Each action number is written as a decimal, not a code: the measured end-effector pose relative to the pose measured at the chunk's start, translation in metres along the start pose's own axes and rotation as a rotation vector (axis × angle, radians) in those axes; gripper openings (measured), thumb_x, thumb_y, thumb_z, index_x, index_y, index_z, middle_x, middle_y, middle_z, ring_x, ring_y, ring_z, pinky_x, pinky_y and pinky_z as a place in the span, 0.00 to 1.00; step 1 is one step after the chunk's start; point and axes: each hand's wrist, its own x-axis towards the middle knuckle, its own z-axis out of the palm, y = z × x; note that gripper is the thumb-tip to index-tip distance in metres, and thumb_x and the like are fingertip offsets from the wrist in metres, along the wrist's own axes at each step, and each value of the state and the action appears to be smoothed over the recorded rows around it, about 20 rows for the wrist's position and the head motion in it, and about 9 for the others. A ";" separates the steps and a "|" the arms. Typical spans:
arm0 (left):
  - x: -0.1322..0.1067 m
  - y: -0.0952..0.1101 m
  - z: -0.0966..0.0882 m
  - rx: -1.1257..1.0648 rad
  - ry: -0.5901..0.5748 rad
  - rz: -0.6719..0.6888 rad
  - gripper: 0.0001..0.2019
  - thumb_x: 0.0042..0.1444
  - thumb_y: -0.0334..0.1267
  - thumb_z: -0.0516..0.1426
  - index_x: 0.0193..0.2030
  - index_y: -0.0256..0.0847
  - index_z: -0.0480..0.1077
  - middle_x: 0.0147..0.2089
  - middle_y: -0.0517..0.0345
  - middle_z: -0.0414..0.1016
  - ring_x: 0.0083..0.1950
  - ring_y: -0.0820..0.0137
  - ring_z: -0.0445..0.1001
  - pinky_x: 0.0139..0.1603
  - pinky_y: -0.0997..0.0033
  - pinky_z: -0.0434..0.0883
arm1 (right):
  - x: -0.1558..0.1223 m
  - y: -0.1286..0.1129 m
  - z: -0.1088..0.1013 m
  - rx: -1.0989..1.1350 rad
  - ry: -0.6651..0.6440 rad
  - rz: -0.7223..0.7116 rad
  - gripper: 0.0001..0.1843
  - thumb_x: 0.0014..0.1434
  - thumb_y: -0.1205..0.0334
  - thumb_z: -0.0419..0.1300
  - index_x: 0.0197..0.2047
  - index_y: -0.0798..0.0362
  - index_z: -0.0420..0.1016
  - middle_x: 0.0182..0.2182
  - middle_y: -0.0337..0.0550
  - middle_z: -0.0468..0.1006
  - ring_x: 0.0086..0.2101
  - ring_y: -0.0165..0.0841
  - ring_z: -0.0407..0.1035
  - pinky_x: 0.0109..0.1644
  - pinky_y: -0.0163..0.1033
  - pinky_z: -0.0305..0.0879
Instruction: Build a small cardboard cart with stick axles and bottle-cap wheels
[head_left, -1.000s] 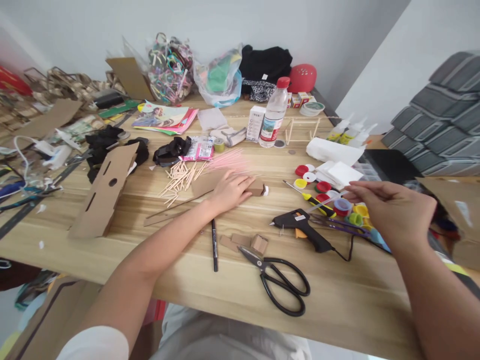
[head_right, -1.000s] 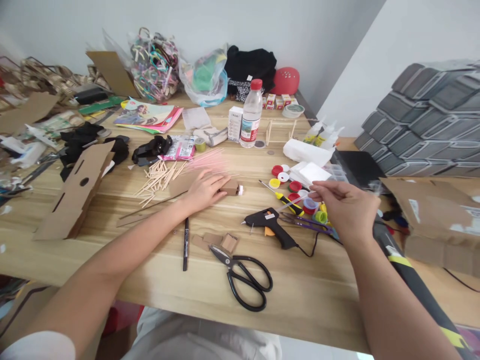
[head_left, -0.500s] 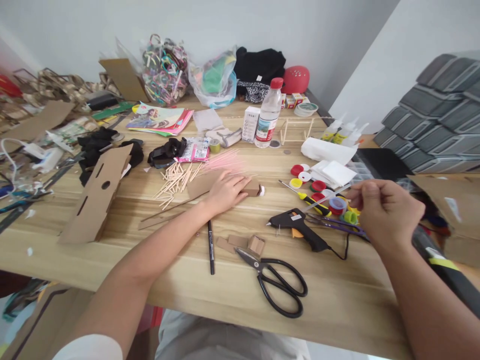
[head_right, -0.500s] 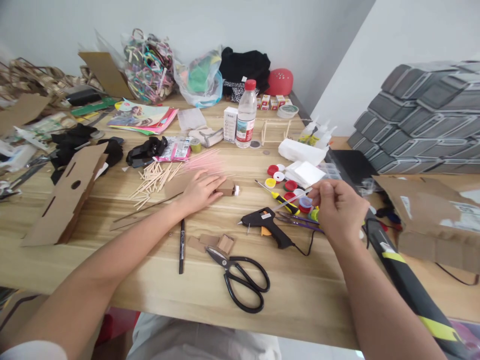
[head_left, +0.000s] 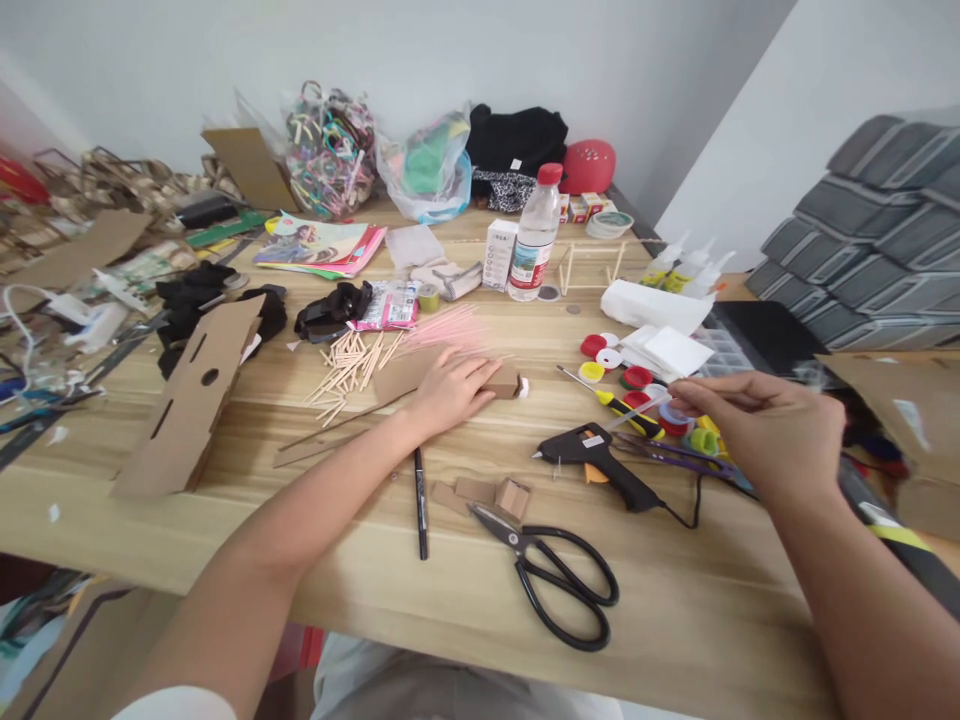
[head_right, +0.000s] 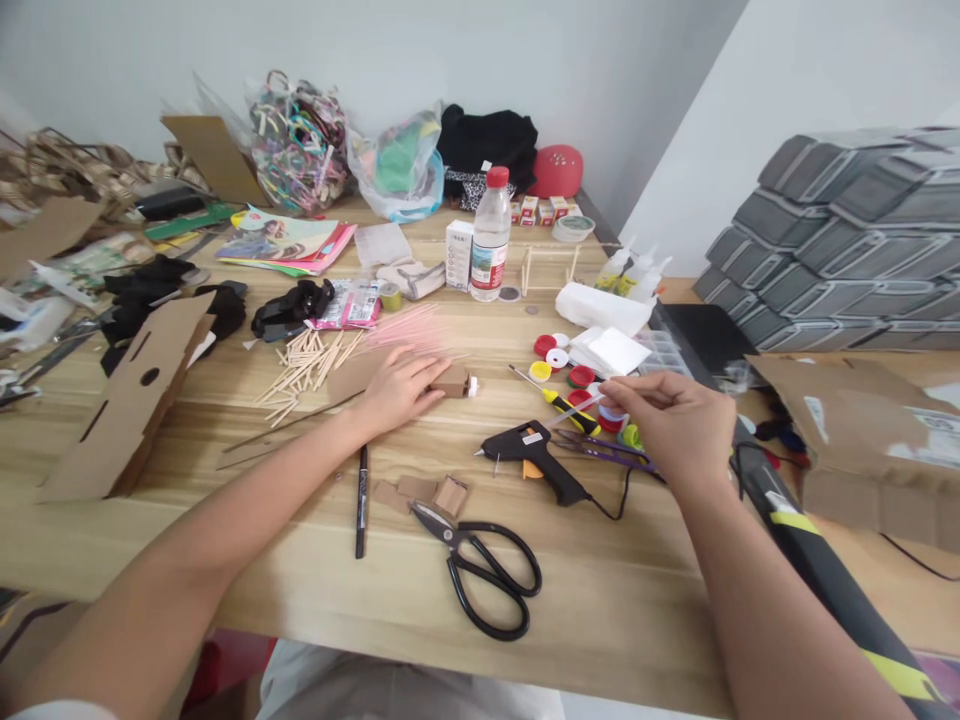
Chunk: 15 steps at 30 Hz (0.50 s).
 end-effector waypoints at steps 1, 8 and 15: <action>0.000 0.000 0.000 -0.001 -0.001 -0.003 0.22 0.66 0.38 0.59 0.66 0.43 0.71 0.58 0.43 0.82 0.59 0.57 0.80 0.67 0.46 0.69 | 0.000 0.001 0.000 -0.003 0.013 -0.008 0.13 0.32 0.50 0.72 0.17 0.47 0.76 0.17 0.43 0.80 0.20 0.41 0.76 0.23 0.43 0.72; 0.000 0.001 -0.002 -0.008 0.000 0.003 0.23 0.66 0.37 0.58 0.67 0.42 0.71 0.58 0.43 0.82 0.59 0.57 0.80 0.67 0.47 0.70 | 0.001 0.000 0.001 0.052 0.050 -0.039 0.15 0.34 0.46 0.70 0.19 0.48 0.77 0.17 0.44 0.79 0.18 0.39 0.74 0.22 0.43 0.73; 0.000 0.000 -0.001 -0.002 0.016 0.017 0.22 0.66 0.38 0.58 0.66 0.40 0.71 0.57 0.42 0.83 0.57 0.57 0.81 0.66 0.48 0.71 | -0.004 -0.006 0.004 0.121 -0.170 -0.067 0.14 0.41 0.45 0.70 0.24 0.47 0.81 0.23 0.44 0.84 0.27 0.43 0.82 0.38 0.52 0.84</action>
